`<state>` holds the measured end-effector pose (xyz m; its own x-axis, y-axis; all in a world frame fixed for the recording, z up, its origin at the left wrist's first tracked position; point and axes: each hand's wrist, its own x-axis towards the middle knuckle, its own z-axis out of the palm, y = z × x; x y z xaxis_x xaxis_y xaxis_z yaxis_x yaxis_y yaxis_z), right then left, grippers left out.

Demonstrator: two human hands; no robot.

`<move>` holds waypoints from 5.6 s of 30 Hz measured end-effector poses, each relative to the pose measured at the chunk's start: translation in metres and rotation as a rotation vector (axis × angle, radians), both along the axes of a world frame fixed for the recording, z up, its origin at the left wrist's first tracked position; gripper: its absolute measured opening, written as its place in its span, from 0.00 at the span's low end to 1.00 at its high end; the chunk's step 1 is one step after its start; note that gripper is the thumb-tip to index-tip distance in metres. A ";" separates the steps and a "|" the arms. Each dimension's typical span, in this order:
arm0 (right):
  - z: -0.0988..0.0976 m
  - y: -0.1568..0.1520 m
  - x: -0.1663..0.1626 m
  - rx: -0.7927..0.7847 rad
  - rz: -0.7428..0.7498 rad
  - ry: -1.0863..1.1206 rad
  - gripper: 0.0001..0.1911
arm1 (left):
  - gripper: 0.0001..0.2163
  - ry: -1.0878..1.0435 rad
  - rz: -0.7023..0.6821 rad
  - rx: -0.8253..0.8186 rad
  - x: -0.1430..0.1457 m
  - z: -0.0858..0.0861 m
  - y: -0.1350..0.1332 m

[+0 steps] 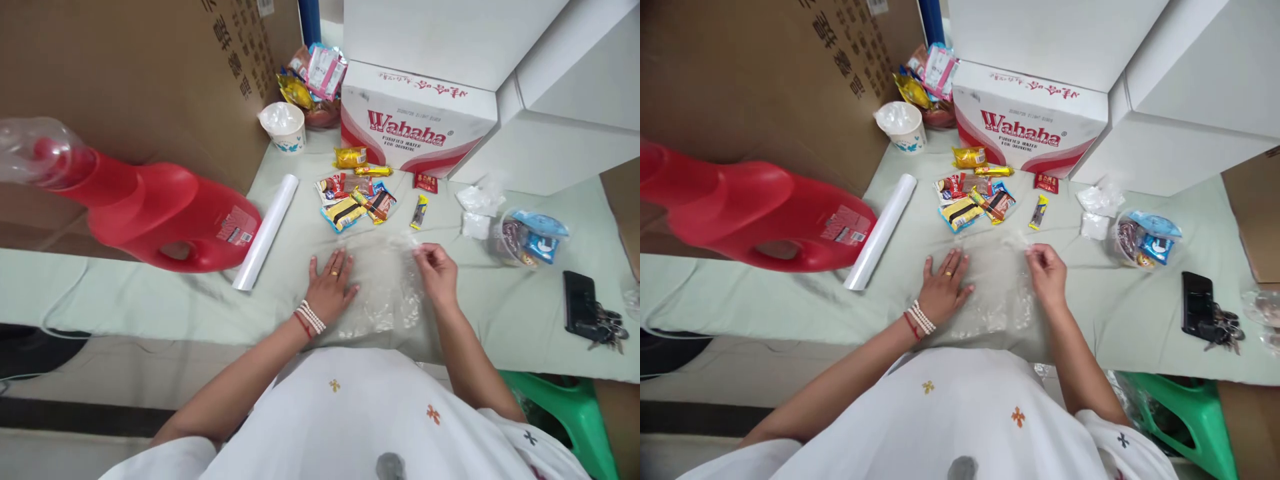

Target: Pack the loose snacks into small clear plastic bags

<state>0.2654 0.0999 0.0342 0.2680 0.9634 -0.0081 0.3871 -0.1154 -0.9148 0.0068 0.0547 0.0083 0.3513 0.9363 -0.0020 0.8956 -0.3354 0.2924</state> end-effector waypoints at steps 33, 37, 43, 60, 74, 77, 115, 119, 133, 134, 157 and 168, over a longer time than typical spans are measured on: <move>0.044 0.197 -0.025 0.061 1.139 -1.206 0.33 | 0.31 -0.037 0.009 -0.040 0.000 0.007 -0.025; 0.053 0.180 -0.013 -0.003 0.888 -1.266 0.25 | 0.32 -0.035 0.009 -0.038 -0.001 0.006 -0.025; 0.106 0.108 0.012 -0.085 0.749 -1.022 0.23 | 0.32 -0.030 0.014 -0.026 -0.002 0.004 -0.024; 0.080 0.031 -0.019 -0.178 1.022 -1.100 0.31 | 0.34 -0.015 0.053 -0.048 -0.002 0.008 -0.030; 0.057 0.010 -0.025 -0.173 1.093 -1.109 0.27 | 0.25 -0.021 -0.059 -0.045 -0.005 0.016 -0.026; 0.057 0.003 -0.014 -0.177 1.087 -1.014 0.35 | 0.27 -0.069 -0.034 0.029 -0.020 0.016 -0.034; 0.040 0.096 -0.001 -0.245 0.809 -1.071 0.26 | 0.24 -0.041 -0.257 0.007 0.066 0.042 0.006; 0.044 0.103 -0.003 -0.271 0.849 -1.011 0.12 | 0.23 0.024 -0.310 0.033 0.077 0.028 0.013; 0.028 0.008 0.030 0.270 1.332 -0.738 0.23 | 0.15 -0.864 0.146 -0.099 0.019 0.013 0.017; 0.028 0.008 0.028 0.265 1.331 -0.734 0.24 | 0.16 -0.863 0.326 -0.079 0.015 0.015 0.025; -0.001 -0.011 0.047 0.099 0.364 -0.312 0.18 | 0.11 -0.359 0.228 -0.221 0.081 0.040 0.039; 0.009 -0.006 0.088 -0.158 0.203 0.139 0.16 | 0.21 -0.379 0.298 -0.300 0.070 0.023 0.053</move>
<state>0.3530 0.0940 0.0430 0.0554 0.9811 -0.1855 0.2893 -0.1936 -0.9375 0.0763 0.1078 0.0313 0.0998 0.9730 -0.2082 0.7529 0.0629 0.6551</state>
